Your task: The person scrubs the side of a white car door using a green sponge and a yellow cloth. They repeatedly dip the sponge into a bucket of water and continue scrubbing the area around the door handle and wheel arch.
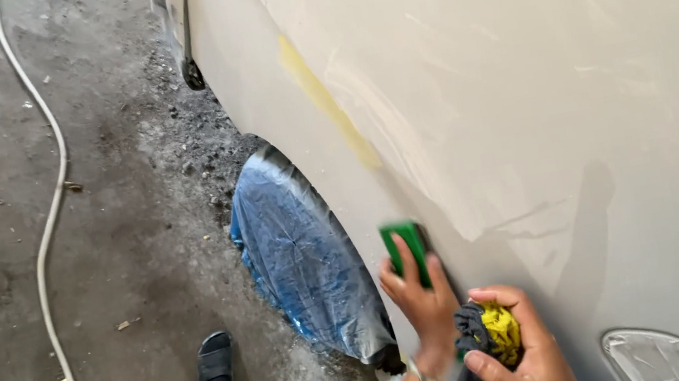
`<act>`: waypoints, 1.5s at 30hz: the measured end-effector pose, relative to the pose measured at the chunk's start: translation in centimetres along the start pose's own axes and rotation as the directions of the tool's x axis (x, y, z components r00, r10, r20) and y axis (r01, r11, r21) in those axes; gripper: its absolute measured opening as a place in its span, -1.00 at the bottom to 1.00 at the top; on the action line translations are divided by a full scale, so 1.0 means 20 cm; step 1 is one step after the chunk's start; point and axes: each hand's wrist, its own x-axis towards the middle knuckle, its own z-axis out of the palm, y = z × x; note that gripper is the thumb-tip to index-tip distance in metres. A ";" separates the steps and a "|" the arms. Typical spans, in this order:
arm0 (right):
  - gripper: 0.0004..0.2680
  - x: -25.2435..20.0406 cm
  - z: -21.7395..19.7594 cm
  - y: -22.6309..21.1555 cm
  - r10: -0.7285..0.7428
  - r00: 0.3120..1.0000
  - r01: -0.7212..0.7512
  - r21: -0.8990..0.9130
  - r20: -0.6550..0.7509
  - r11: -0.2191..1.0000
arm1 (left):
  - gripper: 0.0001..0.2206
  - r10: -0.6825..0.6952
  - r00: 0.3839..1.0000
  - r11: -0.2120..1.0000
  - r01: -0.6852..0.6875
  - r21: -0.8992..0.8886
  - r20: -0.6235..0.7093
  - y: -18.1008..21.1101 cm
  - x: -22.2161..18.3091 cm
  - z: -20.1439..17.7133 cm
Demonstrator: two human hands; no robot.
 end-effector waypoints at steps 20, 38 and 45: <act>-0.73 -0.07 -0.27 0.44 -0.117 0.974 0.064 0.262 0.192 0.963 | -0.45 -0.199 0.980 0.980 0.199 -0.013 0.011 -0.07 0.43 -0.07; -0.72 0.01 -0.28 0.58 -0.182 0.942 0.033 0.460 0.282 0.887 | -0.43 -0.143 0.989 0.985 0.145 -0.097 0.028 -0.28 0.32 -0.02; -0.70 -0.03 -0.25 0.51 -0.144 0.957 -0.037 0.596 0.252 0.803 | -0.43 -0.071 0.997 0.988 0.074 -0.134 0.027 -0.19 0.24 -0.15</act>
